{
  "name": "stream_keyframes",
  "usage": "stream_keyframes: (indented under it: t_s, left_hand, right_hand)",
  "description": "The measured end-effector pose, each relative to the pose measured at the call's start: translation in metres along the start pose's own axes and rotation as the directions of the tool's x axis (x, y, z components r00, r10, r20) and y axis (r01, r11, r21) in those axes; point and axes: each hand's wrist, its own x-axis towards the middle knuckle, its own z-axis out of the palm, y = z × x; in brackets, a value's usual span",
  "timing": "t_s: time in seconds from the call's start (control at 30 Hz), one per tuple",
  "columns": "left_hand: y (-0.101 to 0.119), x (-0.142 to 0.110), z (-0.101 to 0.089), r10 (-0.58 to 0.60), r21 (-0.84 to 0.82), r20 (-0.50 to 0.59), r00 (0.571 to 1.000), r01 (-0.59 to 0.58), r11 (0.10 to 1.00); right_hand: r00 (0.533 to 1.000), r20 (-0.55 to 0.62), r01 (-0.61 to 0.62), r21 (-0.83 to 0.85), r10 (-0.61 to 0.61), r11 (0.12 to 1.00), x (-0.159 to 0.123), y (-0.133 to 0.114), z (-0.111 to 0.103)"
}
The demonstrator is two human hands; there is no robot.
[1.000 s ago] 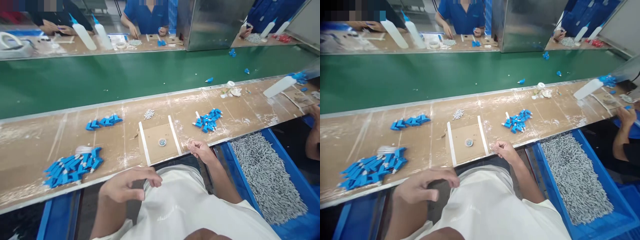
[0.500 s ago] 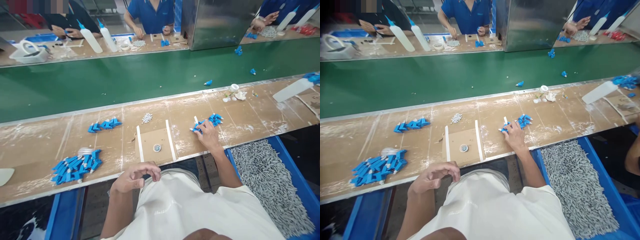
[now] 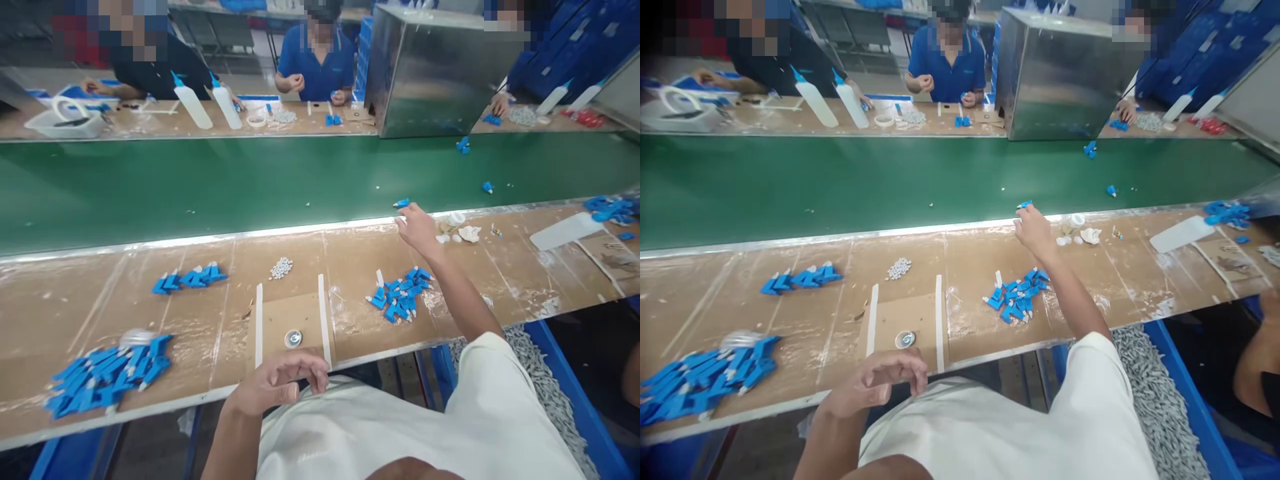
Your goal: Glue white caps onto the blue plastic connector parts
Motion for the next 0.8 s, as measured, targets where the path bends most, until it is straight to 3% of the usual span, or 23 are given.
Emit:
stream_keyframes:
  t_s: [0.1, 0.17, 0.27, 0.37, 0.43, 0.5, 0.6, 0.67, 0.8]
  left_hand:
    - [0.004, 0.004, 0.002, 0.007, -0.024, -0.016, 1.000, -0.007, 1.000]
    - [0.007, 0.003, 0.002, -0.005, -0.031, -0.043, 0.999, 0.004, 0.999]
    - [0.009, -0.001, -0.002, -0.018, -0.047, -0.089, 0.996, 0.014, 0.999]
    - [0.009, -0.001, -0.004, -0.030, -0.040, -0.159, 0.987, 0.024, 0.999]
    - [0.010, 0.008, -0.003, -0.033, -0.008, -0.272, 0.962, 0.032, 0.999]
    - [0.012, 0.024, 0.000, -0.009, 0.040, -0.426, 0.905, 0.029, 0.999]
    - [0.015, 0.052, 0.006, 0.097, 0.099, -0.592, 0.800, -0.047, 0.994]
    - [0.015, 0.066, 0.010, 0.190, 0.117, -0.655, 0.732, -0.150, 0.982]
    - [0.005, 0.068, 0.019, 0.292, 0.153, -0.716, 0.634, -0.266, 0.952]
  right_hand:
    - [0.985, 0.131, -0.100, -0.080, 0.110, 0.992, 0.064, 0.007, 0.004]
    - [0.979, 0.157, -0.116, -0.078, 0.127, 0.990, 0.088, 0.008, 0.010]
    - [0.975, 0.193, -0.105, -0.038, 0.110, 0.994, 0.104, 0.004, 0.015]
    - [0.981, 0.190, -0.048, 0.049, 0.038, 0.998, 0.098, -0.014, 0.014]
    - [0.986, 0.163, 0.007, 0.119, -0.027, 0.993, 0.075, -0.038, 0.011]
    - [0.989, 0.098, 0.087, 0.231, -0.112, 0.969, 0.034, -0.069, 0.007]
    - [0.935, -0.200, 0.356, 0.554, -0.294, 0.753, -0.052, -0.118, -0.003]
    - [0.884, -0.345, 0.465, 0.599, -0.314, 0.651, -0.110, -0.145, -0.008]
    - [0.837, -0.484, 0.519, 0.553, -0.255, 0.652, -0.181, -0.180, -0.001]
